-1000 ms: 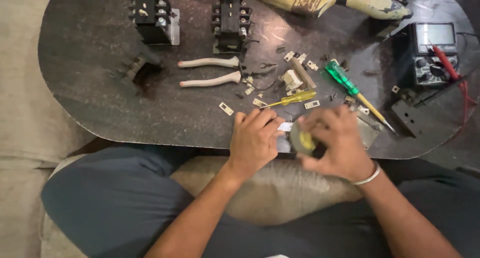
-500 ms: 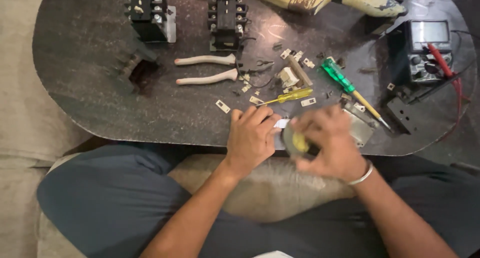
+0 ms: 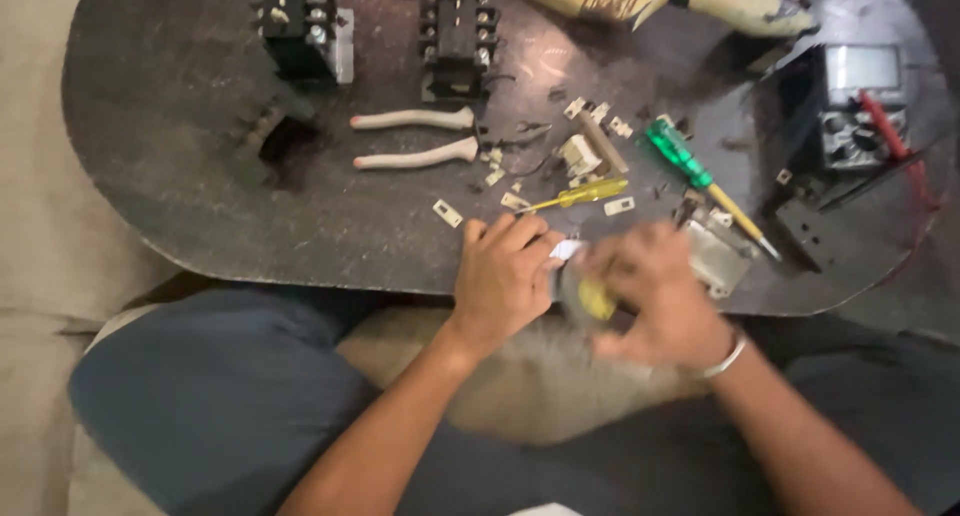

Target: The person applies tape to a metal component and then fits various small metal parts together by hand.

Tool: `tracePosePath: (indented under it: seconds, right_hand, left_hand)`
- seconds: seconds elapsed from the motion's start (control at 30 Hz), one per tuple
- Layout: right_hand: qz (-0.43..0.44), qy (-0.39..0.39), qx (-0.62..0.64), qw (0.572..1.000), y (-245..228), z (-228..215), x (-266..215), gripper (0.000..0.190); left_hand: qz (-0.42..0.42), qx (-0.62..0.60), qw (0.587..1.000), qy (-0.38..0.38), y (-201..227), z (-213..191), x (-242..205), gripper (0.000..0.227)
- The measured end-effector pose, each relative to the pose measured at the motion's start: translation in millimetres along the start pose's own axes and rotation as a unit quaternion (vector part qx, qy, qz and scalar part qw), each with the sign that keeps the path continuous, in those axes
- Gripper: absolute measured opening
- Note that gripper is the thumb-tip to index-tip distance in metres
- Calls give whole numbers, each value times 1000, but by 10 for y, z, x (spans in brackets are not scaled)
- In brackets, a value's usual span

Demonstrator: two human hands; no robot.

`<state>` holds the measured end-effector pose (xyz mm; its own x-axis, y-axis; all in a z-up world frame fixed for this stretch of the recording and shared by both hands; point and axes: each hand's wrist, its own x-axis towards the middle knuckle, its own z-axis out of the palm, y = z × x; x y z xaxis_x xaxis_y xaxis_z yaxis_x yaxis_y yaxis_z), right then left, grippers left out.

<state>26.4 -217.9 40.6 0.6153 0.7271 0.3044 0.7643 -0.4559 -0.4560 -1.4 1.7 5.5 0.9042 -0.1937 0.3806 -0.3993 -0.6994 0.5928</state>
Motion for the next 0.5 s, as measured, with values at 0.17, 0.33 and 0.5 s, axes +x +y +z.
tracePosePath:
  seconds: [0.17, 0.33, 0.5]
  right_hand:
    - [84, 8, -50, 995, 24, -14, 10, 66]
    - [54, 6, -28, 998, -28, -15, 21, 67]
    - [156, 61, -28, 985, 85, -243, -18, 75]
  left_hand:
    - [-9, -14, 1000, 17, -2, 31, -25, 21]
    - [-3, -6, 1000, 8, 15, 12, 21, 23]
    - [1, 1, 1000, 7, 5, 16, 0, 25]
